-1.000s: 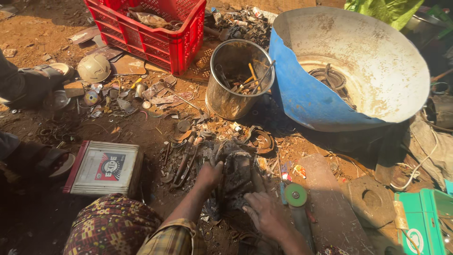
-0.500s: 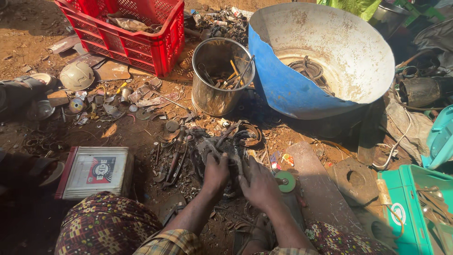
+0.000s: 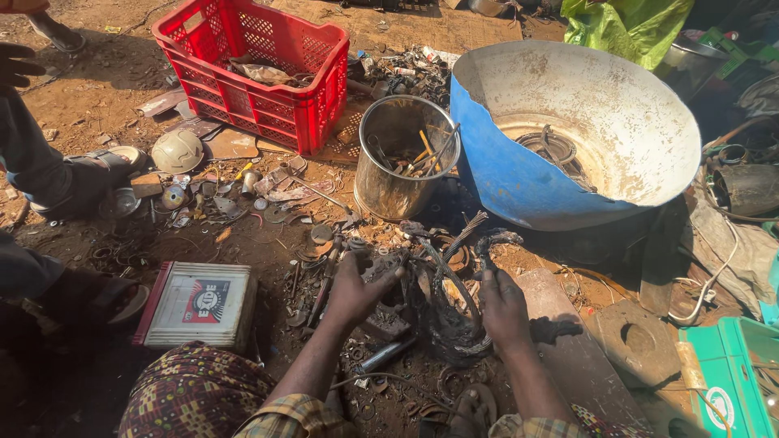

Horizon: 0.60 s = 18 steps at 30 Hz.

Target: The person uses a hammer and metal rod to repeatedly strike and crush a coiled black cable on a metal anvil. They separate the crushed sections and continue hammering to break down the cable into smaller pieces.

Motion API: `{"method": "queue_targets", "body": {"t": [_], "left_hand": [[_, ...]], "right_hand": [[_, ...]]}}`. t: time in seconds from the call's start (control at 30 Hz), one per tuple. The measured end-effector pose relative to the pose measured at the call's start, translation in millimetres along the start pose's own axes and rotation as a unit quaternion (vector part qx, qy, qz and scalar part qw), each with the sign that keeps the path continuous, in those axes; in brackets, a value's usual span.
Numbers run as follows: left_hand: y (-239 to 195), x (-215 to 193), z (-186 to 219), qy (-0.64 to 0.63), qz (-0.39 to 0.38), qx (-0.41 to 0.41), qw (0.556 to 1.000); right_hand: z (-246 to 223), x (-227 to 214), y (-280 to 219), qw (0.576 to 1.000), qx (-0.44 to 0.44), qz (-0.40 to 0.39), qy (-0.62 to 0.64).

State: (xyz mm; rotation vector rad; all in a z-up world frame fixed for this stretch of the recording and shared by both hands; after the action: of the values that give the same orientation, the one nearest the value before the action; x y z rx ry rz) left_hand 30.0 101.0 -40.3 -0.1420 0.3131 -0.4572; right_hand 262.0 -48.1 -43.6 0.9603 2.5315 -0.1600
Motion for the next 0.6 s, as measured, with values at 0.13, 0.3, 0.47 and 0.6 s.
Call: {"method": "queue_targets", "body": {"t": [0.13,0.3,0.47,0.6], "left_hand": [[-4.0,19.6,-15.9,-0.184,-0.14,0.013,0.973],[-4.0,50.4,-20.0,-0.214,-0.139,-0.024,0.967],[-9.9,60.3,-9.9,-0.202,-0.104,-0.022,0.974],[-18.0,59.1,1.3,-0.065,-0.089,-0.007,0.994]], "right_hand": [[1.8,-9.5,7.5,0.987,0.048,-0.044,0.147],[10.1,-1.3,0.8,0.963,0.064,-0.028,0.262],[12.0,7.3,-0.4,0.979,0.04,0.049,0.196],[5.3,6.1,3.4,0.968,0.065,0.033,0.242]]}}
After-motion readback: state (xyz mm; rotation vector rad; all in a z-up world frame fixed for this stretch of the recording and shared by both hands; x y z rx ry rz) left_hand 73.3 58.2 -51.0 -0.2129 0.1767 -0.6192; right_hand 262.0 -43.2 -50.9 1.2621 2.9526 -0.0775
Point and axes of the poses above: each hand's wrist, its own y-axis towards the middle knuckle, its own x-axis out of the palm, z = x × y, the point moved 1 cm from there along y, towards the middle knuckle, and after that the axes turned 5 degrees about -y, right-handed, at the moved point
